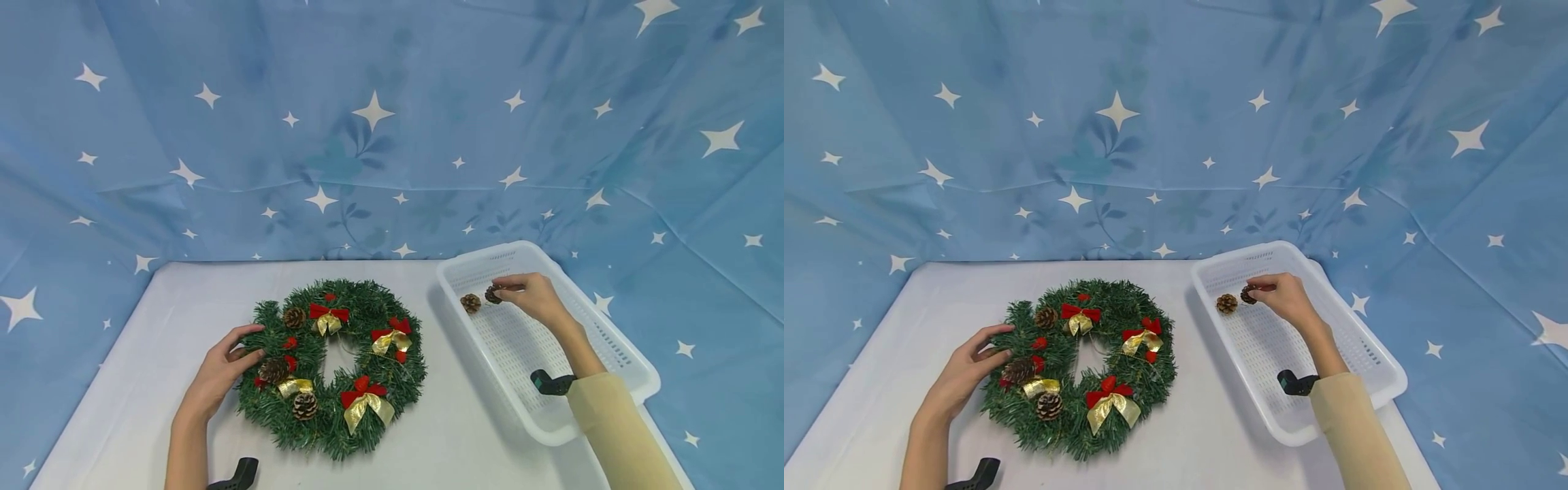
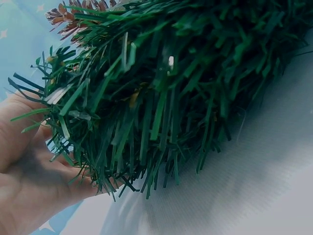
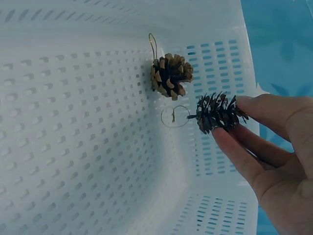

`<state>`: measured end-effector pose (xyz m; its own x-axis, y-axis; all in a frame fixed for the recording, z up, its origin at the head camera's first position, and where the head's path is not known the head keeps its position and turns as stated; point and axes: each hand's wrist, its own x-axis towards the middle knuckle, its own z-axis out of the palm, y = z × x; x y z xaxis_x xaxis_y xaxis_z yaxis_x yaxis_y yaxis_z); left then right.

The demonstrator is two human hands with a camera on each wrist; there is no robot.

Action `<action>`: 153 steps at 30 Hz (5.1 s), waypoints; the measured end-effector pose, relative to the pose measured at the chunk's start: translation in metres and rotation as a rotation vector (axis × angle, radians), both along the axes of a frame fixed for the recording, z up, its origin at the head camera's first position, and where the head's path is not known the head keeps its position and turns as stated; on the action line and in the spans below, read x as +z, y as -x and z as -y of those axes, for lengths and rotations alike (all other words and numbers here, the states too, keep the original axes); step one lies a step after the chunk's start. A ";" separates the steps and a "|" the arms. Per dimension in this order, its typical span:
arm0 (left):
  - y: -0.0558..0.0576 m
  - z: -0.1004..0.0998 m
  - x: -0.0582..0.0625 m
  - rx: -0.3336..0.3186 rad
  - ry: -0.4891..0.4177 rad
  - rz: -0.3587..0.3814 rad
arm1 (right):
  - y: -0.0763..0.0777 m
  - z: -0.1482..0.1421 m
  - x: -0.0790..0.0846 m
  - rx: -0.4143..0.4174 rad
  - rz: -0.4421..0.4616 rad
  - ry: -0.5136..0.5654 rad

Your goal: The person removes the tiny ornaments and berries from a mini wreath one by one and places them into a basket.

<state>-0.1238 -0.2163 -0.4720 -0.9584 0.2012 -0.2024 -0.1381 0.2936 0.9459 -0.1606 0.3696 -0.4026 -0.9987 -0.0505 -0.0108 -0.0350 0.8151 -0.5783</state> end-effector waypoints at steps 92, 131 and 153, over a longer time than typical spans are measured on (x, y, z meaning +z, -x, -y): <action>-0.005 0.000 -0.003 0.010 -0.010 0.009 | -0.002 0.045 0.025 0.098 -0.122 0.019; -0.002 -0.002 0.000 0.003 0.019 0.008 | -0.056 0.132 0.032 0.314 -0.285 0.059; -0.003 -0.001 -0.001 0.007 0.024 0.013 | -0.079 0.170 0.009 0.337 -0.314 0.177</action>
